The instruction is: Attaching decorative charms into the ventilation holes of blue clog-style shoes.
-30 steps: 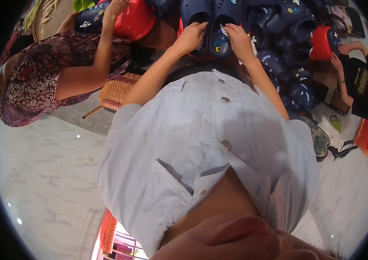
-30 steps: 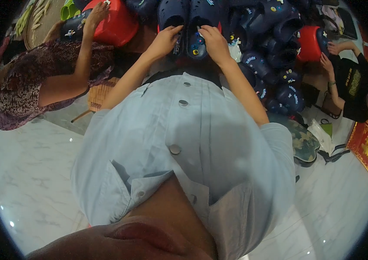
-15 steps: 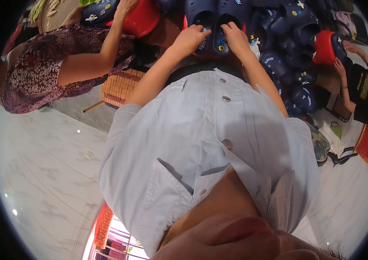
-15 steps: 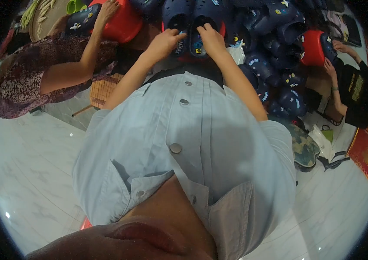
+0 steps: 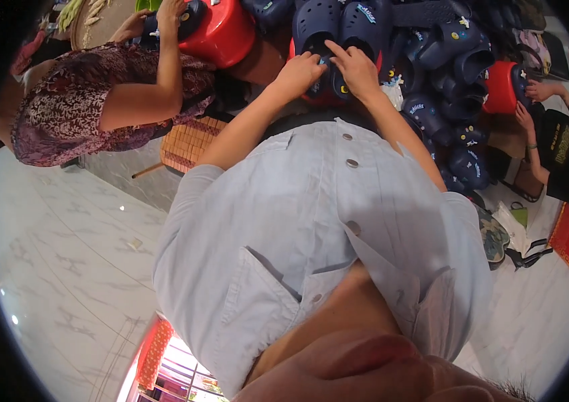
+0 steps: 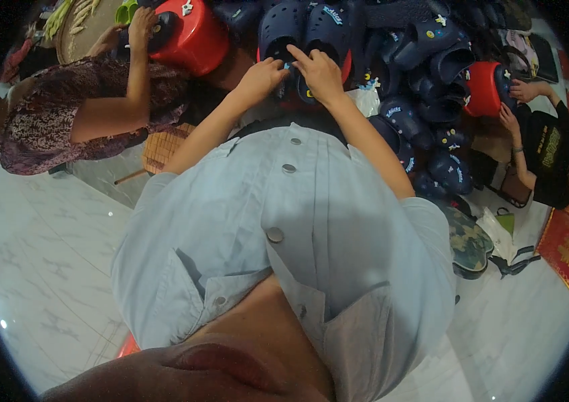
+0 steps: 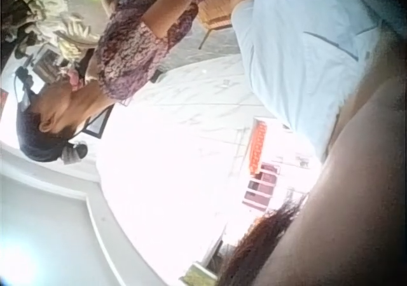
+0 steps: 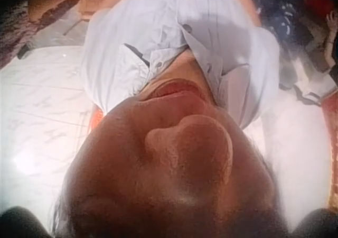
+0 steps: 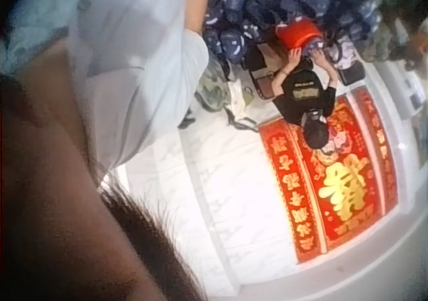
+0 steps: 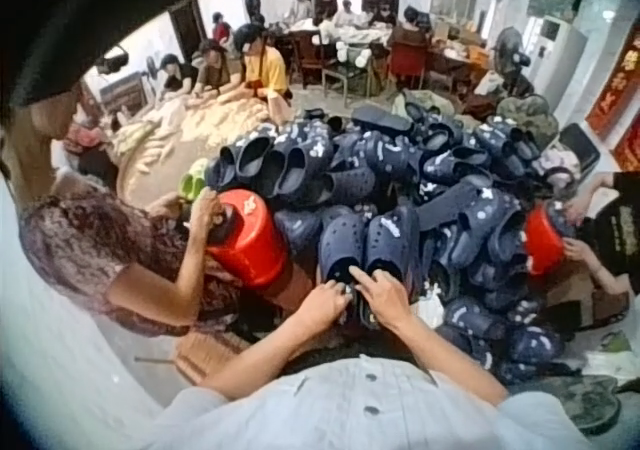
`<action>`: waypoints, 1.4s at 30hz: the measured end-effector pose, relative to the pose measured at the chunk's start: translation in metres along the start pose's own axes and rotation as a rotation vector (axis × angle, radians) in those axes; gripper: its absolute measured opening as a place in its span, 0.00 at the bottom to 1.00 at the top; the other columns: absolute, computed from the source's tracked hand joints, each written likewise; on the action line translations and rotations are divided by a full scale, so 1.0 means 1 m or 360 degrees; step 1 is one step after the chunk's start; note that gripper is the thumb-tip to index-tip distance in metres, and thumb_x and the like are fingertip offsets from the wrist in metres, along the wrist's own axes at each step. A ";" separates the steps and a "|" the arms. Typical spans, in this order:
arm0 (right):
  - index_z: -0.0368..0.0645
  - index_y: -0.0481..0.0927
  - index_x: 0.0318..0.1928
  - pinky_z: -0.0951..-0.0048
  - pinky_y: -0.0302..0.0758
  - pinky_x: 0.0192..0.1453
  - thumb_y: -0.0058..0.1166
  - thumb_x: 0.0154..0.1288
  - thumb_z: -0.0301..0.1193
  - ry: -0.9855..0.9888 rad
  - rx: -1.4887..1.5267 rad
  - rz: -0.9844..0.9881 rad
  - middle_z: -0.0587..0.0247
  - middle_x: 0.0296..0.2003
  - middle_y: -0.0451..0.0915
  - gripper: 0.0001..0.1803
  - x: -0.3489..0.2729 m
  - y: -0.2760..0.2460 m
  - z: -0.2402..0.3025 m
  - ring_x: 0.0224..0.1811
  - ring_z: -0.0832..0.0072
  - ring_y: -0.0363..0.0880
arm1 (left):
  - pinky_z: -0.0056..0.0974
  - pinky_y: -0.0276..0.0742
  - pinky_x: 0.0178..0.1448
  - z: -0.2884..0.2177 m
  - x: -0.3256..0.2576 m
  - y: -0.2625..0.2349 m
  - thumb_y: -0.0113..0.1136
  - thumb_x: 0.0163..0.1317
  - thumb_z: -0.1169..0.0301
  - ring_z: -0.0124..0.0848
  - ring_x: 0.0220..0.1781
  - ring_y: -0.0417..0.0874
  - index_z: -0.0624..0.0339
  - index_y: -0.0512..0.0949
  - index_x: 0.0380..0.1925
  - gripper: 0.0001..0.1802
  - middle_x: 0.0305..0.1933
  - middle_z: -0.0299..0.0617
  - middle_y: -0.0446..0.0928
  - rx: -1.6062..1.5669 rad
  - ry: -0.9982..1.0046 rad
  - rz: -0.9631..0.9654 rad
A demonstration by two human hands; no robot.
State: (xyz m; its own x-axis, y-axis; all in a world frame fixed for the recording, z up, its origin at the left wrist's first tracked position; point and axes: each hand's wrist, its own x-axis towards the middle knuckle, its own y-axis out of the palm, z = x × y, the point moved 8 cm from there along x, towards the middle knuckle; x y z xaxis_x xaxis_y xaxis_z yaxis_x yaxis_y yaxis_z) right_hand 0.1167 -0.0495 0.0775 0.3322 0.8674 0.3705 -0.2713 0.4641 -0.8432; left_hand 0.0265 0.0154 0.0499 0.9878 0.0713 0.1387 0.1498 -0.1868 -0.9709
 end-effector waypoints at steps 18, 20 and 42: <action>0.53 0.76 0.46 0.53 0.78 0.37 0.51 0.68 0.42 -0.0029 -0.0124 0.0051 0.51 0.28 0.76 0.11 0.003 0.040 -0.016 0.34 0.52 0.81 | 0.32 0.73 0.41 0.172 0.068 0.009 0.72 0.54 0.70 0.28 0.34 0.79 0.63 0.85 0.40 0.14 0.35 0.36 0.83 -0.1938 -0.1371 -0.0635; 0.52 0.76 0.46 0.53 0.78 0.38 0.51 0.68 0.42 -0.0038 -0.0125 0.0040 0.51 0.28 0.76 0.12 0.003 0.039 -0.014 0.34 0.52 0.81 | 0.37 0.75 0.45 0.184 0.077 0.018 0.75 0.51 0.68 0.30 0.38 0.82 0.59 0.87 0.37 0.13 0.35 0.40 0.85 -0.1895 -0.1408 -0.0713; 0.52 0.76 0.43 0.55 0.78 0.37 0.53 0.67 0.41 -0.0017 -0.0129 0.0022 0.52 0.27 0.76 0.10 0.004 0.037 -0.013 0.32 0.54 0.81 | 0.35 0.71 0.35 0.215 0.102 0.082 0.79 0.45 0.66 0.25 0.29 0.76 0.59 0.85 0.33 0.16 0.29 0.34 0.82 -0.1647 -0.1404 -0.0706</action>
State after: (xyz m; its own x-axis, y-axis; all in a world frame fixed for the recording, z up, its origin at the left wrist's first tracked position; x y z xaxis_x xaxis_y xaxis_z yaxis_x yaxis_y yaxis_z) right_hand 0.1200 -0.0314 0.0422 0.3193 0.8756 0.3625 -0.2014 0.4365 -0.8769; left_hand 0.1298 0.2176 -0.0572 0.5595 0.8152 -0.1495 0.7764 -0.5786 -0.2498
